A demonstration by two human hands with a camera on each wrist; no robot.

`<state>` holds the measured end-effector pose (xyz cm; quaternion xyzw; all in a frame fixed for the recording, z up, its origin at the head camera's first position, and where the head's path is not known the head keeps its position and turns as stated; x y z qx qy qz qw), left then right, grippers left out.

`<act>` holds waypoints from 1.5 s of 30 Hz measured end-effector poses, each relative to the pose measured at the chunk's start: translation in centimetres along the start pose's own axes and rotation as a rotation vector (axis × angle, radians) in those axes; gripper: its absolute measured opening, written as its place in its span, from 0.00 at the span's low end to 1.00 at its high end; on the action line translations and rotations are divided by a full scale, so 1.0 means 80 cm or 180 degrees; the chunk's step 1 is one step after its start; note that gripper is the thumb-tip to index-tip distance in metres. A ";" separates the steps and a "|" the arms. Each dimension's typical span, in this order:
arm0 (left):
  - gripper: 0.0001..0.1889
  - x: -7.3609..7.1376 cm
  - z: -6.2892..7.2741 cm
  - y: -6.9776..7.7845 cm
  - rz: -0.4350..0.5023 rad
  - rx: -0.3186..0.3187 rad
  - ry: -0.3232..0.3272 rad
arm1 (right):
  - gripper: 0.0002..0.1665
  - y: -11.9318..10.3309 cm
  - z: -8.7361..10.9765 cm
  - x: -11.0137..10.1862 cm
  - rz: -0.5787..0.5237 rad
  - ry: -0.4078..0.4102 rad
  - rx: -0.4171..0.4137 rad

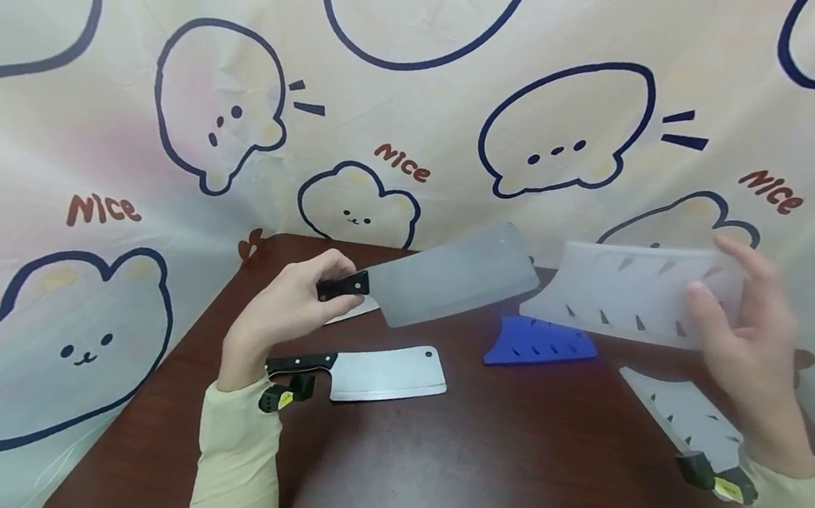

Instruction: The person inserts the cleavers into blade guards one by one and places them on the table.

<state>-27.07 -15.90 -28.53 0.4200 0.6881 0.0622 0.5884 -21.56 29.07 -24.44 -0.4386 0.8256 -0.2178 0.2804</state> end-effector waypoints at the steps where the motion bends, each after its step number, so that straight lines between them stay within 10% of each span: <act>1: 0.13 0.001 0.000 -0.002 0.0014 -0.0001 0.0010 | 0.31 0.002 0.002 -0.002 0.0004 0.0068 0.0006; 16: 0.13 0.016 -0.013 -0.016 0.0182 -0.0019 -0.0073 | 0.24 0.024 0.011 -0.007 -0.0328 0.0669 0.0140; 45: 0.14 0.026 -0.009 -0.003 0.0289 0.0151 -0.0233 | 0.25 0.019 0.016 0.003 -0.0958 0.0570 0.0287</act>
Point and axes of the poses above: each hand's wrist, its own z-axis away from the middle knuckle, its own x-axis out of the palm, y = z × x, the point moved 7 cm from there along -z, towards the middle knuckle, and after that the axes turned 5 degrees about x, right-handed, at the moved point
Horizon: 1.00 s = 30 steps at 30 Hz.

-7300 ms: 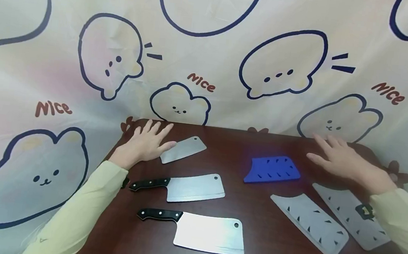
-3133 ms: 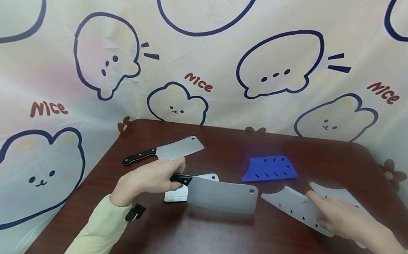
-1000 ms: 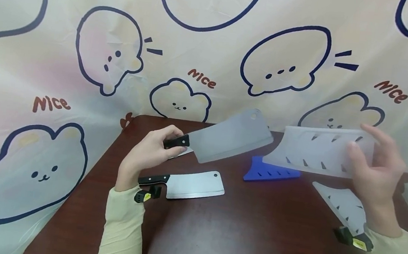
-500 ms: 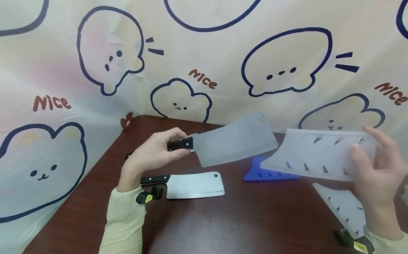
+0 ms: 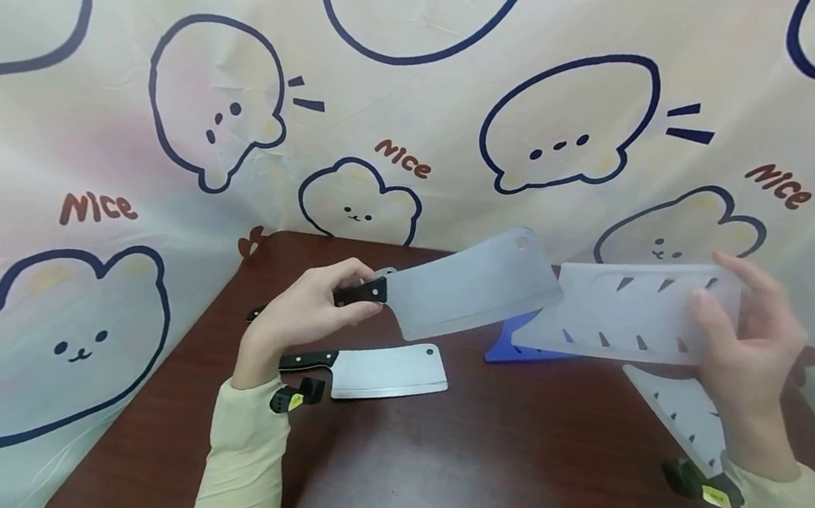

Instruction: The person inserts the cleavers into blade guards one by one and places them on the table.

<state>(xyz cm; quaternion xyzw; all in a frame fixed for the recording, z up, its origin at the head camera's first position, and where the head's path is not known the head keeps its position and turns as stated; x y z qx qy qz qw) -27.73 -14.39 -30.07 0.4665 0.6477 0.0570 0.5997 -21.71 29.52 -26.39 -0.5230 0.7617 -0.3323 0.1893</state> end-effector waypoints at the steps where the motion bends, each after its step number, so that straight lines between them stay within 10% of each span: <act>1: 0.14 0.000 0.000 0.000 0.0006 0.0008 -0.0001 | 0.25 0.000 0.000 0.000 0.0035 0.0001 -0.0014; 23: 0.13 -0.002 -0.003 -0.002 0.0135 0.0010 0.0151 | 0.26 0.000 -0.002 -0.001 -0.0342 -0.0061 -0.0013; 30: 0.19 -0.002 0.004 0.019 0.0020 0.0278 0.0125 | 0.25 -0.008 -0.003 -0.008 0.0334 0.0132 -0.0164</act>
Point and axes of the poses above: each hand's wrist, its own z-axis away from the middle knuckle, its own x-axis out of the palm, y = z × x, the point moved 7 cm from there along -z, towards the middle knuckle, and after that the axes turned 5 degrees about x, right-handed, at the moved point
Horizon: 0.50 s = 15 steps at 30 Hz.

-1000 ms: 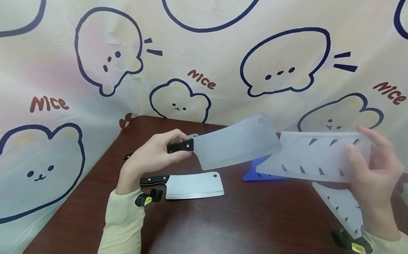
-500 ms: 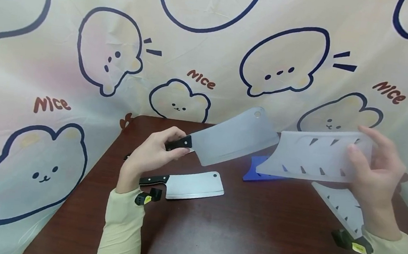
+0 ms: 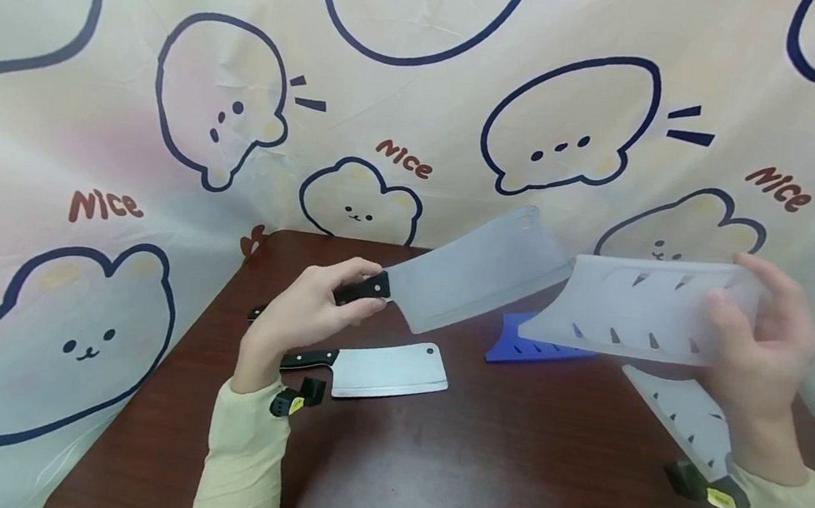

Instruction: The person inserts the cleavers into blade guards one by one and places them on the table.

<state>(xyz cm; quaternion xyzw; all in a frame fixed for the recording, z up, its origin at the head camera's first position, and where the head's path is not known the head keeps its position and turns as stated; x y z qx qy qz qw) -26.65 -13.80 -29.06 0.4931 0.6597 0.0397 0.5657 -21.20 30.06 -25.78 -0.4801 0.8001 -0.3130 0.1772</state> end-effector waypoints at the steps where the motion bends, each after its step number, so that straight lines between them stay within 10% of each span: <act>1: 0.21 0.000 0.001 0.005 0.0004 0.0050 -0.0010 | 0.25 -0.001 0.000 -0.001 0.0071 0.0019 0.0001; 15: 0.26 -0.005 0.007 0.036 -0.0028 0.0378 0.0236 | 0.22 -0.005 -0.002 -0.006 -0.0655 0.0137 0.0138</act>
Point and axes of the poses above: each hand's wrist, its own z-axis away from the middle knuckle, its own x-axis out of the palm, y = z × x, the point moved 7 cm from there along -z, towards the middle knuckle, and after that the axes turned 5 degrees about x, right-handed, at the moved point
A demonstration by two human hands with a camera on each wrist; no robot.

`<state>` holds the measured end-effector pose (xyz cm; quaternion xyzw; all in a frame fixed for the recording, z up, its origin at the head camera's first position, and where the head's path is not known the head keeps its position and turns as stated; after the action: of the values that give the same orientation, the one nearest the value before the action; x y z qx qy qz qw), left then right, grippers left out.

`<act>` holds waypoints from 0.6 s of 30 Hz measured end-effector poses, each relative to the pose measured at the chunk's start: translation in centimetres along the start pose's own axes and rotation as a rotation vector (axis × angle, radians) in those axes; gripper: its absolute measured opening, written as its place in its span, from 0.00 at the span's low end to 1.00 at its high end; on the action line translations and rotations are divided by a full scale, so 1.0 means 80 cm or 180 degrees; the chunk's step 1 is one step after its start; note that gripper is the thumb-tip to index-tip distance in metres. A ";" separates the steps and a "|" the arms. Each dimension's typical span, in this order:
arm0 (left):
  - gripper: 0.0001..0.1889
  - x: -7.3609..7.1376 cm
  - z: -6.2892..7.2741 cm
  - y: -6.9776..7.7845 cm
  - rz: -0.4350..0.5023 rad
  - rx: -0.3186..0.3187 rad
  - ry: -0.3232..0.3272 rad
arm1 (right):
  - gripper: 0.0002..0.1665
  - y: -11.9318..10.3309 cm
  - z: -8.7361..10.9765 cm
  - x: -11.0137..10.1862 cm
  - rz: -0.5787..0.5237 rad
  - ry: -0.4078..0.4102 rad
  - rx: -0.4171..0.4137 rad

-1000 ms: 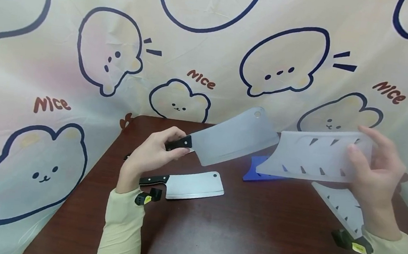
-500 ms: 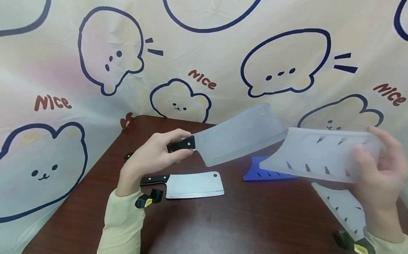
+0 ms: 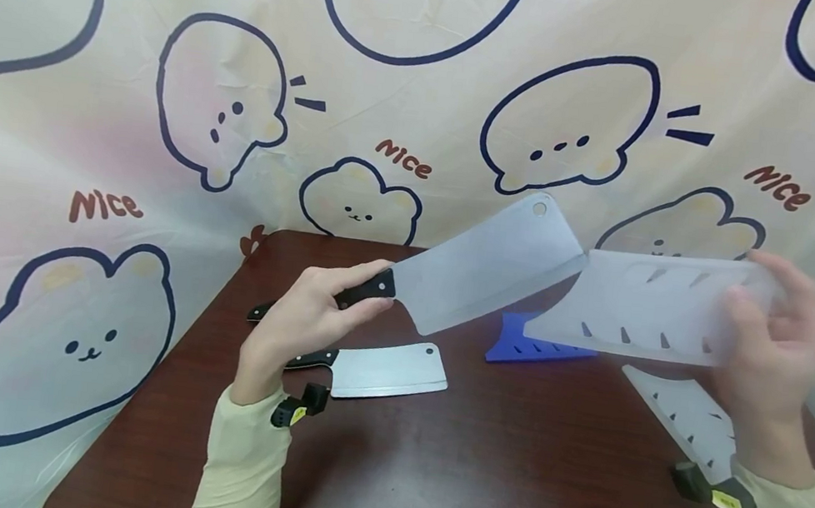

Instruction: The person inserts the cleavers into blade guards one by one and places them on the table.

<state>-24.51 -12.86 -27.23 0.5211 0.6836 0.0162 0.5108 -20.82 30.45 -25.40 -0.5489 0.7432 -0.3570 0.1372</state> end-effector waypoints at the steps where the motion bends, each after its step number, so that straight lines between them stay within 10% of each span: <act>1: 0.26 0.000 0.000 0.000 0.0002 -0.0014 0.0003 | 0.22 0.000 0.001 0.001 0.0026 0.0004 0.0009; 7: 0.27 0.001 0.002 0.003 -0.0050 -0.0064 -0.0035 | 0.23 0.005 0.001 0.000 0.0161 -0.0058 0.0081; 12: 0.29 -0.001 0.005 0.008 -0.0107 -0.0072 -0.0174 | 0.21 -0.002 -0.005 0.000 -0.0397 -0.0190 -0.0077; 18: 0.29 0.009 0.010 0.010 0.0028 -0.0040 -0.0634 | 0.20 0.006 -0.008 -0.008 -0.0415 0.0045 0.0022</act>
<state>-23.34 -12.37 -27.63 0.5199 0.6270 -0.0291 0.5794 -21.28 31.35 -25.39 -0.5931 0.7056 -0.3716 0.1103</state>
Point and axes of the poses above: each hand's wrist, its own z-axis away from the middle knuckle, its own x-axis out of the palm, y = z × x, the point moved 7 cm from there along -z, towards the middle knuckle, and after that the axes turned 5 degrees about x, right-handed, at the moved point
